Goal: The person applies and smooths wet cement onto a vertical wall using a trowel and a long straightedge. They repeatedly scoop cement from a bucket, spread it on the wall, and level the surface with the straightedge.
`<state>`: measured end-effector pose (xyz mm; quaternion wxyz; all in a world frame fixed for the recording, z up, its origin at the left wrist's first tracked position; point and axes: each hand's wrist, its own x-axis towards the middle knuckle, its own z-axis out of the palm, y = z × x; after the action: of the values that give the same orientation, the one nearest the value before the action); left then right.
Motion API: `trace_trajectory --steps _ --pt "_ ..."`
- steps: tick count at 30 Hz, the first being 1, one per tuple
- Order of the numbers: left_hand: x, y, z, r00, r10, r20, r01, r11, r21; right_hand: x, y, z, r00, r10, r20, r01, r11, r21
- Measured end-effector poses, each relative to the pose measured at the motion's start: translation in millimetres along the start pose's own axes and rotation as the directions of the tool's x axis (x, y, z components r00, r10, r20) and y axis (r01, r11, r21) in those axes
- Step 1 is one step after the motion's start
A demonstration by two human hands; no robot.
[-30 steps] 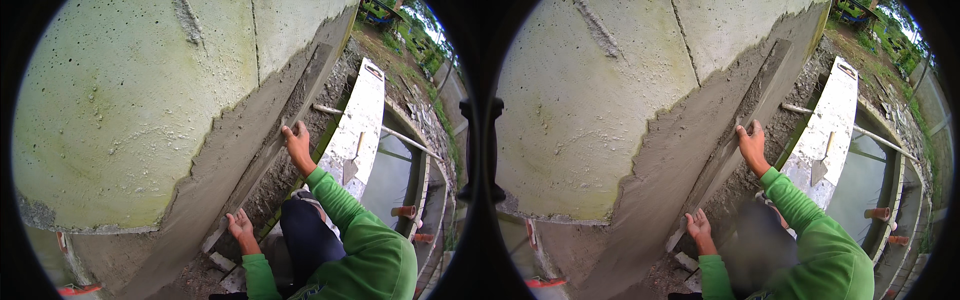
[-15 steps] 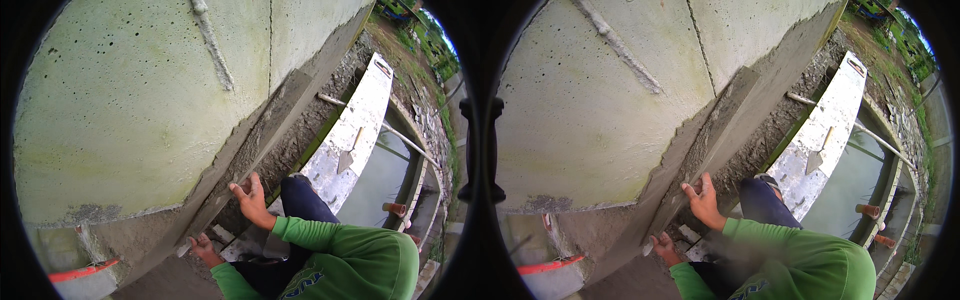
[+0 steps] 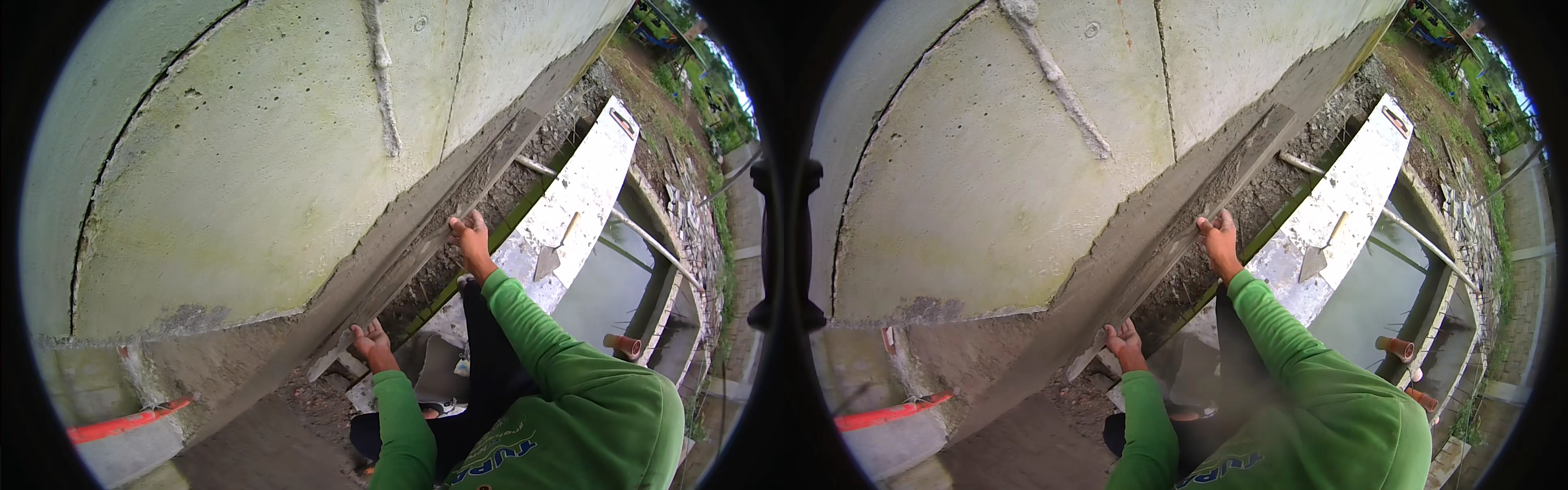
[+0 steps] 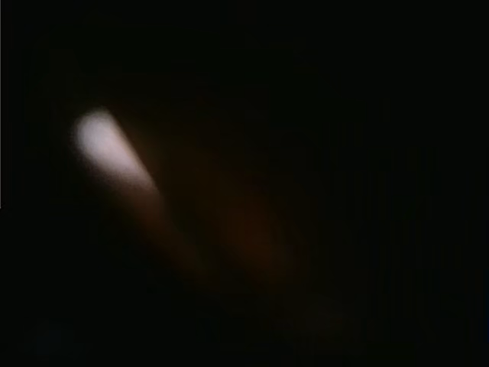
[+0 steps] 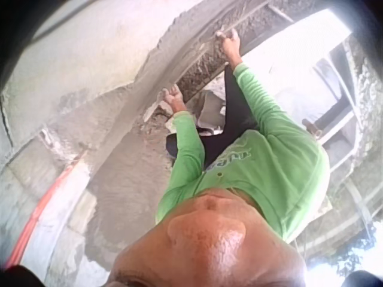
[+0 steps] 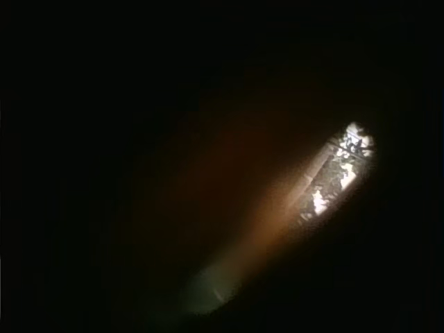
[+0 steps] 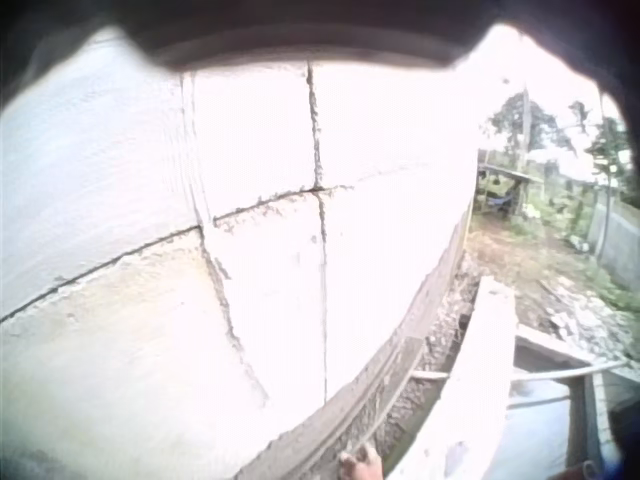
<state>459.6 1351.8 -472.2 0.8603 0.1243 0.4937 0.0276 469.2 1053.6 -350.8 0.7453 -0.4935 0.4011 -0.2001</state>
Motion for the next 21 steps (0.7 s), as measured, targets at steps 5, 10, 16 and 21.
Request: trace_trajectory --steps 5,10,16,21 --pt "-5.3 19.9 22.7 0.995 0.086 0.051 -0.090 0.993 0.079 -9.9 -4.9 21.3 0.999 -0.029 -0.043 0.026 0.996 -0.086" --pt "3.5 67.8 11.7 0.995 0.093 0.038 -0.094 0.995 0.016 -56.1 -7.6 56.6 0.990 -0.136 -0.045 0.123 0.967 -0.224" --pt "-16.7 121.5 9.4 0.993 0.064 -0.098 -0.069 0.997 -0.043 -130.8 -7.7 98.5 0.979 -0.201 -0.015 0.187 0.936 -0.299" --pt "-32.9 188.8 -6.0 0.976 0.179 -0.125 -0.193 0.975 -0.108 -191.3 -7.1 125.4 0.965 -0.051 0.258 0.065 0.997 -0.048"
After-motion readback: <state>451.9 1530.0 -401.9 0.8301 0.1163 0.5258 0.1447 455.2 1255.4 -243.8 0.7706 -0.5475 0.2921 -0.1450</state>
